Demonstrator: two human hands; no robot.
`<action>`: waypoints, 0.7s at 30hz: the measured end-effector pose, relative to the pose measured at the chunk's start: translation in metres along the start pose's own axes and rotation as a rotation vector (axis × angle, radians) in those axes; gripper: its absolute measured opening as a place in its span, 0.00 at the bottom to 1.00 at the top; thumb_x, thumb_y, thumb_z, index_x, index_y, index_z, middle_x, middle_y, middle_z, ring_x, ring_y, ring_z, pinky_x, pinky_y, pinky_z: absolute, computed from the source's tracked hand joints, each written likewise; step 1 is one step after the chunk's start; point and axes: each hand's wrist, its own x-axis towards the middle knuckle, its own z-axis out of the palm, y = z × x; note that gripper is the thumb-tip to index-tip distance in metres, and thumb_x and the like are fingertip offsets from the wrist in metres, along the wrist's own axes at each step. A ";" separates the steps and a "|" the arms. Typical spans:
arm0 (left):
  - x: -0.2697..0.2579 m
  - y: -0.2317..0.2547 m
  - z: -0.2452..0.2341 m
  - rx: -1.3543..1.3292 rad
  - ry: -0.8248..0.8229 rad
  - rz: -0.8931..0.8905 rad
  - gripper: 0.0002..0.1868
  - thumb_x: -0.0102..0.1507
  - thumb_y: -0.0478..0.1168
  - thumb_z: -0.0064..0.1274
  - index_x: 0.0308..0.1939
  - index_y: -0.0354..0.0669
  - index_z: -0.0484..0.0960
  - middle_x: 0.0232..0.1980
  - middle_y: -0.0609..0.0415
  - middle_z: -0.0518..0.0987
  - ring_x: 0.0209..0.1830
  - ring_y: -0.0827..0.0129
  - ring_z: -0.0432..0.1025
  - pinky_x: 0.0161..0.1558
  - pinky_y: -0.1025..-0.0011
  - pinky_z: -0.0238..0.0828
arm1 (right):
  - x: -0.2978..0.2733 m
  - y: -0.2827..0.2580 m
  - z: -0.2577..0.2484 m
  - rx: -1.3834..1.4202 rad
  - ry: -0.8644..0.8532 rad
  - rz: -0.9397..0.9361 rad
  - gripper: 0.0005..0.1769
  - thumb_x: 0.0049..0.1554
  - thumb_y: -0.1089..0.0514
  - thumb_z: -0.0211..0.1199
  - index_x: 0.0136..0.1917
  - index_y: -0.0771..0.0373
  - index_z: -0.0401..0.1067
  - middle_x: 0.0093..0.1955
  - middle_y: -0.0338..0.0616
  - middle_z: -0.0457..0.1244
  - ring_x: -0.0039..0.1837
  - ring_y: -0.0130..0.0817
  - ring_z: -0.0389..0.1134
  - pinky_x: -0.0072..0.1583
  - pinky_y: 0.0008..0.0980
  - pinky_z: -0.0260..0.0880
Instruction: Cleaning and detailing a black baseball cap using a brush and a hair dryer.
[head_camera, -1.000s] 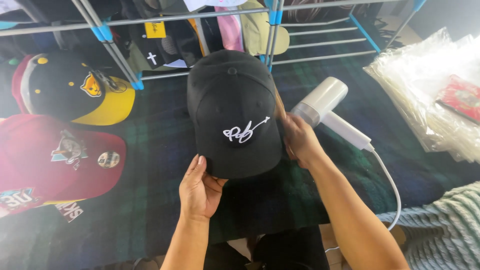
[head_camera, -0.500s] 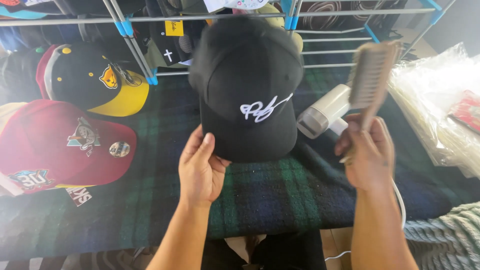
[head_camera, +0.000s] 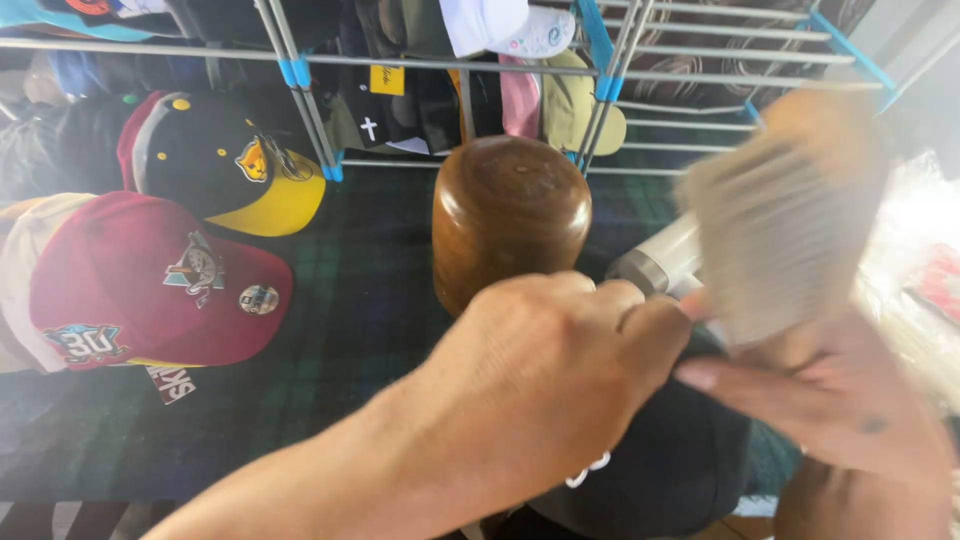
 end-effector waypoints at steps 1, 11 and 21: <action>-0.005 0.002 0.006 -0.072 -0.016 -0.050 0.04 0.64 0.30 0.53 0.38 0.42 0.74 0.28 0.53 0.74 0.21 0.54 0.68 0.22 0.56 0.61 | 0.002 0.010 0.016 0.320 -0.108 -0.113 0.13 0.47 0.62 0.73 0.48 0.61 0.81 0.47 0.37 0.70 0.49 0.28 0.70 0.53 0.28 0.70; -0.059 -0.056 -0.013 -0.431 0.165 -0.692 0.29 0.63 0.52 0.56 0.67 0.50 0.74 0.67 0.54 0.80 0.59 0.70 0.78 0.54 0.70 0.76 | 0.055 0.050 0.045 0.873 0.067 -0.221 0.26 0.50 0.73 0.55 0.25 0.48 0.48 0.20 0.27 0.43 0.18 0.21 0.45 0.26 0.23 0.38; -0.008 -0.201 0.086 -0.691 0.547 -1.113 0.21 0.62 0.49 0.65 0.56 0.45 0.83 0.35 0.55 0.84 0.34 0.71 0.78 0.36 0.71 0.79 | 0.190 0.091 0.116 0.901 0.300 0.134 0.14 0.58 0.69 0.68 0.48 0.58 0.65 0.38 0.37 0.65 0.39 0.24 0.64 0.46 0.25 0.60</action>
